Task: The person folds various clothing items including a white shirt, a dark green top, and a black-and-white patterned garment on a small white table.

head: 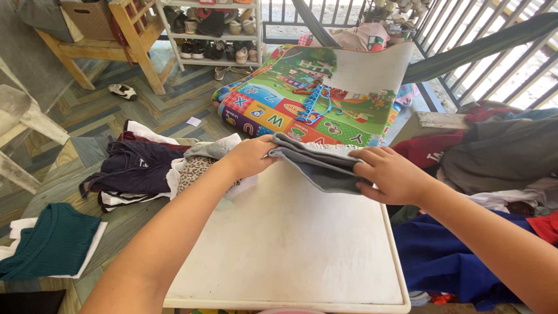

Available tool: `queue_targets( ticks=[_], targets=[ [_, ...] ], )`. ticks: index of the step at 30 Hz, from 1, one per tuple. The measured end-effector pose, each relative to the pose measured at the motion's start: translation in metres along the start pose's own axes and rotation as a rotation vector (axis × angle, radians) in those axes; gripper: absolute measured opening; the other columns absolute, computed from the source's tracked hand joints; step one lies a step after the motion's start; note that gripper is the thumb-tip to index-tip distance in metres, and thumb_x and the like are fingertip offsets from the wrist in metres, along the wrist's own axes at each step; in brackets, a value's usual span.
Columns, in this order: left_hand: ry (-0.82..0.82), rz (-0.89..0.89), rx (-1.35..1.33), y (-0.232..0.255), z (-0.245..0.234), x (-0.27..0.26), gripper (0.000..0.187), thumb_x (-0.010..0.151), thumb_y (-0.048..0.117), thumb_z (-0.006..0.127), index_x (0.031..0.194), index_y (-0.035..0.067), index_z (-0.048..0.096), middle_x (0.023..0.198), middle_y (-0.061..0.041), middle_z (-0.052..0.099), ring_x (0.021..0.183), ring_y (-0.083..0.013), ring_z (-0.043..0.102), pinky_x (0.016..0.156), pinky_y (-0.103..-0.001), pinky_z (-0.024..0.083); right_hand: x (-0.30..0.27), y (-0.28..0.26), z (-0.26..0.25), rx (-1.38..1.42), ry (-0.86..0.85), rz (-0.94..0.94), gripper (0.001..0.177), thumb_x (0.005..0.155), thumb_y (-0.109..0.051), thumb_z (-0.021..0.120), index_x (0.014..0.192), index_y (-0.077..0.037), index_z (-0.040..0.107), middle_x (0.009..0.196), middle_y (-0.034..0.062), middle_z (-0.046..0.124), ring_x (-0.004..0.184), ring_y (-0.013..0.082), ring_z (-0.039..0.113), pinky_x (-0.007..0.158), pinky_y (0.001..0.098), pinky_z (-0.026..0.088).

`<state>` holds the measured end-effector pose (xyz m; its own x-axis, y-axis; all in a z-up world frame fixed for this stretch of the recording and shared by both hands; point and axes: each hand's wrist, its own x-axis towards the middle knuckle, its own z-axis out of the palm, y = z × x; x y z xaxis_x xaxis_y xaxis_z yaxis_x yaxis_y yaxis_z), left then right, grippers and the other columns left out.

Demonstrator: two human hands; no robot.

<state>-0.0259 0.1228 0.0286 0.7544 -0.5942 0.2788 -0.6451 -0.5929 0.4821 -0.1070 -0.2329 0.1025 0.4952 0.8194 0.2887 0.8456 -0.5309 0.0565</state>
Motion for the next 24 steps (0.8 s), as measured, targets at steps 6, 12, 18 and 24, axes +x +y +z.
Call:
queue_targets(
  ticks=[6, 12, 18, 24],
  targets=[
    [0.189, 0.155, -0.178, -0.040, 0.002, 0.033, 0.031, 0.091, 0.024, 0.072, 0.116, 0.006, 0.070, 0.120, -0.014, 0.067, 0.108, -0.0343, 0.067, 0.091, -0.040, 0.052, 0.007, 0.032, 0.009, 0.103, -0.134, 0.260, 0.043, 0.076, -0.034, 0.081, 0.099, -0.005, 0.060, 0.122, 0.0180, 0.060, 0.104, 0.0387, 0.063, 0.087, 0.0468, 0.051],
    [0.398, 0.024, -0.051, -0.049, -0.059, 0.157, 0.021, 0.088, 0.020, 0.071, 0.102, 0.005, 0.070, 0.100, -0.019, 0.070, 0.094, -0.0365, 0.067, 0.080, -0.044, 0.051, 0.073, 0.156, -0.050, 0.026, 0.031, 0.695, 0.045, 0.079, -0.026, 0.081, 0.118, -0.009, 0.067, 0.097, 0.0183, 0.073, 0.089, 0.0357, 0.072, 0.079, 0.0469, 0.055],
    [0.552, -0.119, -0.055, 0.016, -0.170, 0.202, 0.040, 0.094, 0.036, 0.079, 0.100, -0.002, 0.066, 0.097, -0.019, 0.069, 0.092, -0.0342, 0.067, 0.081, -0.043, 0.052, 0.108, 0.181, -0.148, 0.159, 0.512, 0.605, 0.038, 0.090, -0.023, 0.073, 0.123, -0.006, 0.064, 0.102, 0.0158, 0.072, 0.096, 0.0303, 0.070, 0.082, 0.0433, 0.055],
    [0.501, 0.047, -0.350, 0.031, -0.179, 0.181, 0.029, 0.089, 0.024, 0.073, 0.112, 0.005, 0.075, 0.101, -0.008, 0.075, 0.091, -0.0139, 0.070, 0.079, -0.031, 0.055, 0.119, 0.176, -0.161, 0.065, 0.382, 0.628, 0.033, 0.086, -0.011, 0.080, 0.116, -0.004, 0.068, 0.094, 0.0130, 0.069, 0.089, 0.0260, 0.068, 0.079, 0.0427, 0.054]
  ],
)
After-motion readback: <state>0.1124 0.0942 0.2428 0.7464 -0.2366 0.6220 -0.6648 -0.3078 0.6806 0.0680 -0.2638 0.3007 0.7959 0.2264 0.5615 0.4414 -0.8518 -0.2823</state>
